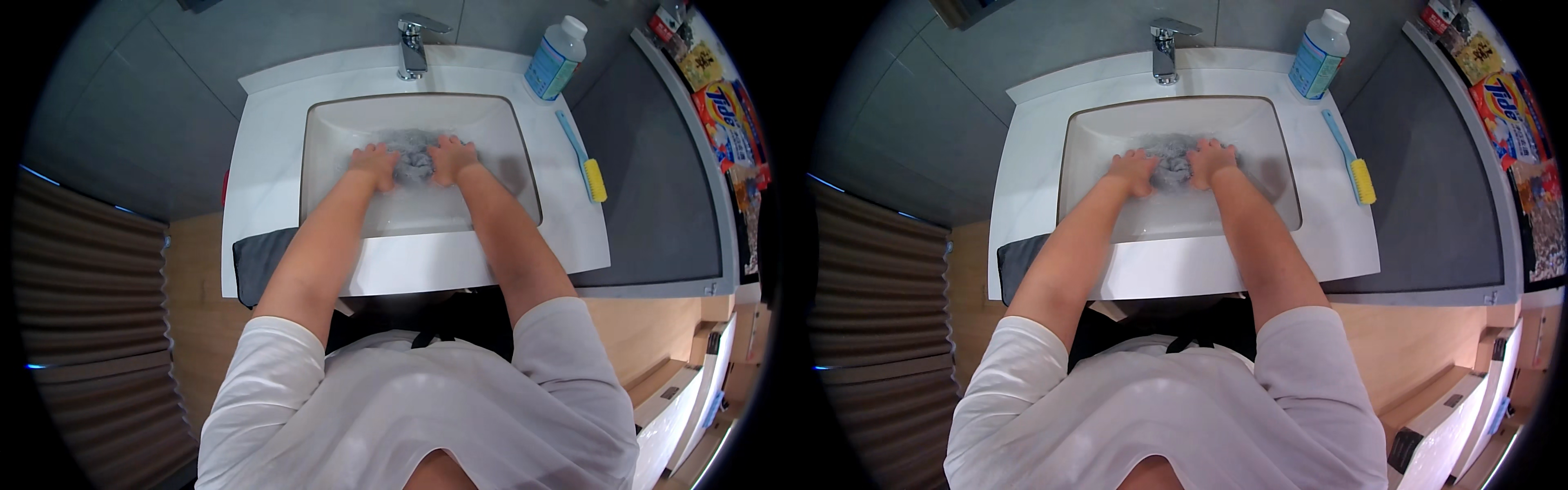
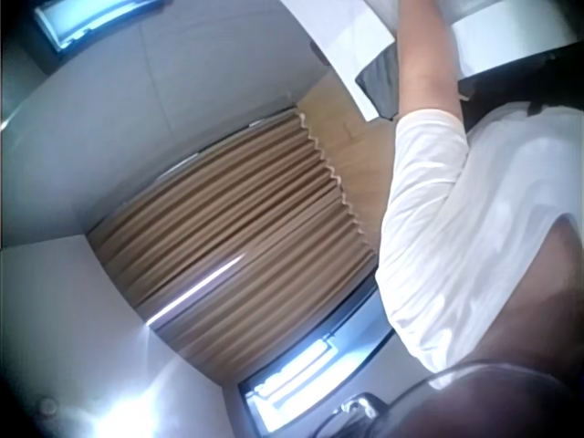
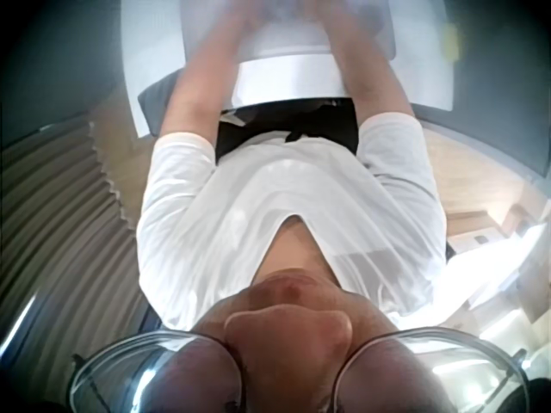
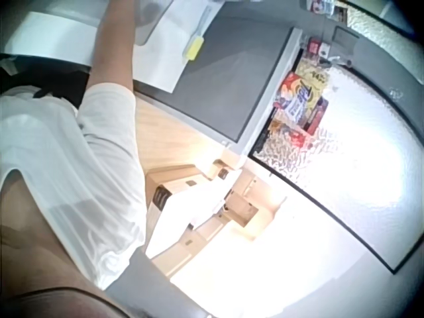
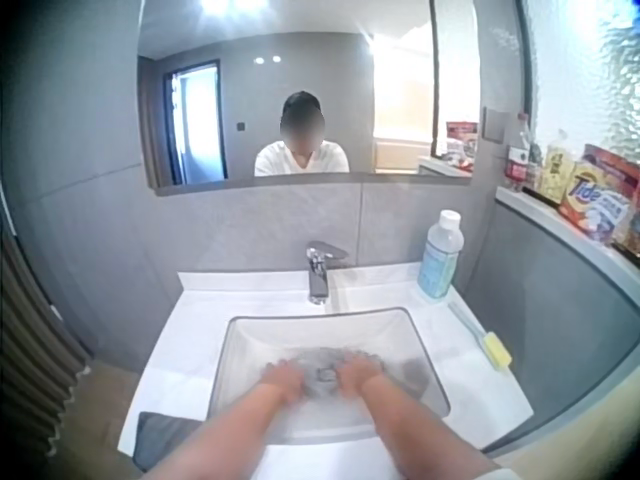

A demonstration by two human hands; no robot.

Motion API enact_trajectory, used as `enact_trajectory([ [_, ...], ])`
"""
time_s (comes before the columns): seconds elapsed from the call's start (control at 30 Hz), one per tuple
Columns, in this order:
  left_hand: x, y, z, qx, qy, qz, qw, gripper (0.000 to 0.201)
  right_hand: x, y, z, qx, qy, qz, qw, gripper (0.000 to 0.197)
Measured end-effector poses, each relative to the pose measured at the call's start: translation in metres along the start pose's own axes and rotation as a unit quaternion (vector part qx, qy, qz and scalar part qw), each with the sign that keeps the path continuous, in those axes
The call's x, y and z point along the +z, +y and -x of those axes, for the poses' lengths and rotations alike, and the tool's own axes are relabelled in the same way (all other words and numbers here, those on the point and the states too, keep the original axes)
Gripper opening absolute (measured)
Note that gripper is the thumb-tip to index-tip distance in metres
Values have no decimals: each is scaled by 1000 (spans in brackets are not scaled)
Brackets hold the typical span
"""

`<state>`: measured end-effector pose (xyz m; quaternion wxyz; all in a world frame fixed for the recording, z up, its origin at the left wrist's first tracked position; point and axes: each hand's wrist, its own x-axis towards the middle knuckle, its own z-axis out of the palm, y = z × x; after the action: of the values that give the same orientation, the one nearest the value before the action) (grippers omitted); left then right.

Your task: The person washes a grey cloth in a sink by applying detergent from a bag and then scrubbing the fabric in water.

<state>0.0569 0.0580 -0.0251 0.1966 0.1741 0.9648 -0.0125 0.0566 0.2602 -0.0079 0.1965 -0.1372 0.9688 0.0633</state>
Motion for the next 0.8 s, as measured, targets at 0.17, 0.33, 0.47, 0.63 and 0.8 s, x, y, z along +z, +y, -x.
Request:
enact_trajectory([
  [0.17, -5, 7, -2, -1, -26, 21, 999, 67, 2, 3, -6, 4, -17, -59, 998, 47],
  [0.33, -10, 13, -3, 54, -119, 66, 989, 56, -3, 6, 2, -33, -48, -93, 994, 45],
  [0.47, 5, -4, -10, 62, -123, 116, 984, 70, -11, -8, 4, -54, -81, -119, 988, 48],
  [0.63, -21, 14, 11, 68, -235, 149, 958, 63, -10, -6, 8, -71, -168, -135, 974, 48],
  [0.8, -30, 18, 19, 51, -305, 170, 936, 61, -6, -7, 6, -86, -240, -164, 953, 50],
])
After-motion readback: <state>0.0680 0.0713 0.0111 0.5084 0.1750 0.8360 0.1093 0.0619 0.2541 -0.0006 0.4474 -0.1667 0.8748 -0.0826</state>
